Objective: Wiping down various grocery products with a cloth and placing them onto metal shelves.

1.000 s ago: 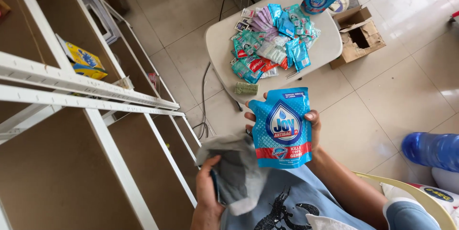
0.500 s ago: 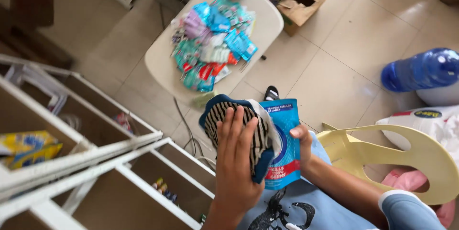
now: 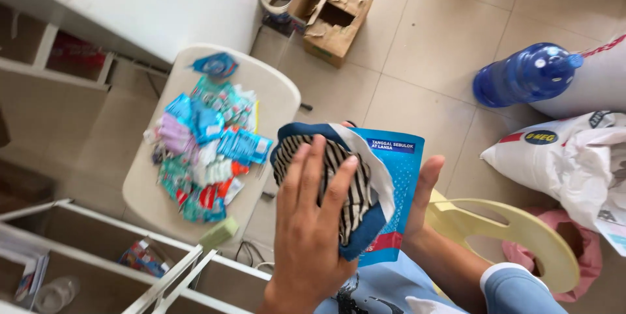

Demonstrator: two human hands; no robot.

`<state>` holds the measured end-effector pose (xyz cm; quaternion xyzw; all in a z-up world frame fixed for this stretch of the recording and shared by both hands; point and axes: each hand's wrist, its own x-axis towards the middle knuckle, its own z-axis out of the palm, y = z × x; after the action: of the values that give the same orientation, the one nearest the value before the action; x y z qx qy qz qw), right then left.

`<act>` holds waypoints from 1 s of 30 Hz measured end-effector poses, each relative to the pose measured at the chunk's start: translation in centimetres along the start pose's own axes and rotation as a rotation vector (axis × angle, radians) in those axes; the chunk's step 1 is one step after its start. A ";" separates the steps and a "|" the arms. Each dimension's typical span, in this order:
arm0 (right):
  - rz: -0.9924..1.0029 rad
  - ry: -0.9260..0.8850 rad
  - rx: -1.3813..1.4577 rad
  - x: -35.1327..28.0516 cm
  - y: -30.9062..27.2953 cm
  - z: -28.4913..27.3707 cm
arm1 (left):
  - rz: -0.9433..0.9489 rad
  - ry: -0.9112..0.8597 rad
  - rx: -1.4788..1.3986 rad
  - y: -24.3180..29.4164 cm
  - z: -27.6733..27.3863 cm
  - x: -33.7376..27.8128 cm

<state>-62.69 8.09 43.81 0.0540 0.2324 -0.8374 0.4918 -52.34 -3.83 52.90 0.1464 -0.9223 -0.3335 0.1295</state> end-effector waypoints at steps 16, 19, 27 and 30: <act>-0.158 0.064 -0.182 15.5 -21.5 4.0 | 0.062 0.022 -0.054 3.8 4.3 26.1; -0.139 0.053 -0.166 16.4 -22.3 4.3 | 0.044 0.002 -0.044 3.9 4.6 26.5; 0.064 0.118 0.032 17.9 -20.3 -2.2 | -0.007 0.032 -0.022 3.6 6.1 26.3; 0.159 -0.013 0.286 18.1 -20.0 -3.7 | 0.015 0.004 -0.087 3.2 5.3 25.0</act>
<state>-89.46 3.44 41.48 0.1360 0.1027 -0.8208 0.5452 -77.79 -7.27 54.57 0.1344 -0.9078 -0.3718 0.1398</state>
